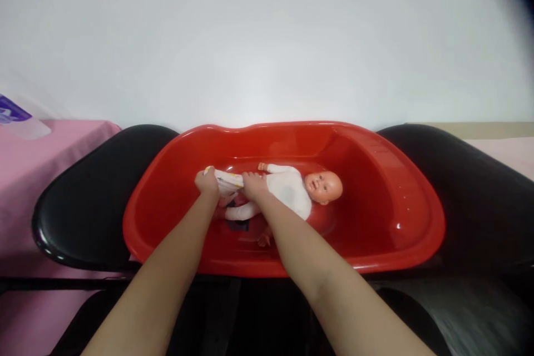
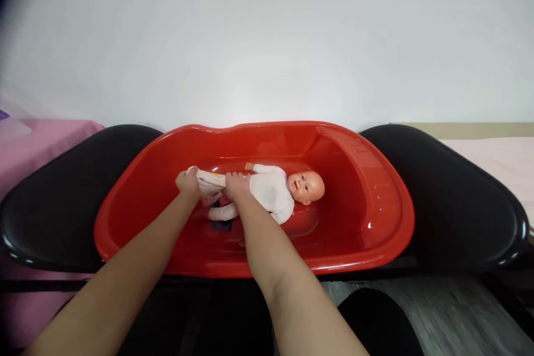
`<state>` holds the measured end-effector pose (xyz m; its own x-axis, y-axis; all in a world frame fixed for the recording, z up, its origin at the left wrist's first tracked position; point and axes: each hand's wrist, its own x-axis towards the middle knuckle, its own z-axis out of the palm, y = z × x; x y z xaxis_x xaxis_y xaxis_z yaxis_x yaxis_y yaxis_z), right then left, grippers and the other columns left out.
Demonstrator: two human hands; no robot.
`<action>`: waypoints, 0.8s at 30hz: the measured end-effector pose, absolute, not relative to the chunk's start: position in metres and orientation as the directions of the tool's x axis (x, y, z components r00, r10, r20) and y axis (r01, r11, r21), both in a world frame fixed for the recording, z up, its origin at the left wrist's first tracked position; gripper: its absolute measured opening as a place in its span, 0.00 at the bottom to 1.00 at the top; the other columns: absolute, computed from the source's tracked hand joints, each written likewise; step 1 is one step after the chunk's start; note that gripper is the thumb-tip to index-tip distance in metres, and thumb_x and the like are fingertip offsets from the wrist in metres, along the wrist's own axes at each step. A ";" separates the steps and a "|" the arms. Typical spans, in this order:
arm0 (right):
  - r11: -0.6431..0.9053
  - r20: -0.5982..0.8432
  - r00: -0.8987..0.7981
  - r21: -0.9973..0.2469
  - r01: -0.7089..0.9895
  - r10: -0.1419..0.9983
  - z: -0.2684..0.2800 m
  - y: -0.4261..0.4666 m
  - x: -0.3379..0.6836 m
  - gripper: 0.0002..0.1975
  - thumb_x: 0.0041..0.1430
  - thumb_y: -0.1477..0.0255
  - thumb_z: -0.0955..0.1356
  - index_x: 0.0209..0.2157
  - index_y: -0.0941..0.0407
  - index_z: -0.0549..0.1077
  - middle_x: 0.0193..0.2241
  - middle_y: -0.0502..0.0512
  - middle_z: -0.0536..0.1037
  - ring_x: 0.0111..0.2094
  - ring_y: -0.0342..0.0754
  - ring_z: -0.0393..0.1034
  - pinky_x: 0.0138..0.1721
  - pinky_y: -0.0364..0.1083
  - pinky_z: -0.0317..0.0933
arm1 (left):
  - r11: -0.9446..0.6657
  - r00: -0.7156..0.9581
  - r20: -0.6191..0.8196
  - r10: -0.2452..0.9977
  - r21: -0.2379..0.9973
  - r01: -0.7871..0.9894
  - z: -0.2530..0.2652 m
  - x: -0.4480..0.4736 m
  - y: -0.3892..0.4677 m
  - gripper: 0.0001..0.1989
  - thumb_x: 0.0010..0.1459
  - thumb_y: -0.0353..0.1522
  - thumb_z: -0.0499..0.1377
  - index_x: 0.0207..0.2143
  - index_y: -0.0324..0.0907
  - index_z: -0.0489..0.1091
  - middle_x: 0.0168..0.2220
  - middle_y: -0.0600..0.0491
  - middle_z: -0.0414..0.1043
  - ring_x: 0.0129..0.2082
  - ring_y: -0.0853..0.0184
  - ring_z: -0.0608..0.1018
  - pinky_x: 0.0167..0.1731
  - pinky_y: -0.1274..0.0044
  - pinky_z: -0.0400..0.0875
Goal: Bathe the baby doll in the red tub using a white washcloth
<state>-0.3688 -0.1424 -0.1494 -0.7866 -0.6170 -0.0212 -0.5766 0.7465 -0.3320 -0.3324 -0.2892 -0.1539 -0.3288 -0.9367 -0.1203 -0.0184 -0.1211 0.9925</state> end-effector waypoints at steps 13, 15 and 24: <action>0.750 0.035 -0.810 -0.356 -0.557 -0.585 -0.147 -0.144 -0.368 0.20 0.62 0.62 0.64 0.51 0.58 0.66 0.50 0.63 0.72 0.53 0.59 0.66 0.56 0.62 0.55 | -0.012 -0.448 -0.027 -0.893 0.999 -0.036 -0.162 -0.331 -0.270 0.11 0.46 0.24 0.60 0.36 0.37 0.68 0.34 0.51 0.72 0.32 0.67 0.75 0.33 0.76 0.69; 0.754 0.028 -0.814 -0.359 -0.550 -0.580 -0.146 -0.144 -0.367 0.20 0.63 0.62 0.63 0.52 0.58 0.66 0.51 0.64 0.72 0.53 0.58 0.66 0.57 0.62 0.54 | 0.075 -0.452 0.021 -0.892 0.992 -0.103 -0.160 -0.330 -0.274 0.10 0.48 0.24 0.59 0.35 0.38 0.68 0.34 0.51 0.72 0.32 0.67 0.74 0.34 0.77 0.69; 0.758 -0.028 -0.791 -0.310 -0.574 -0.611 -0.143 -0.144 -0.362 0.21 0.62 0.62 0.64 0.53 0.57 0.65 0.53 0.66 0.70 0.55 0.57 0.64 0.58 0.60 0.52 | 0.382 -0.484 0.118 -0.867 0.780 -0.495 -0.141 -0.322 -0.270 0.09 0.58 0.35 0.57 0.41 0.45 0.71 0.34 0.46 0.74 0.36 0.57 0.76 0.38 0.69 0.68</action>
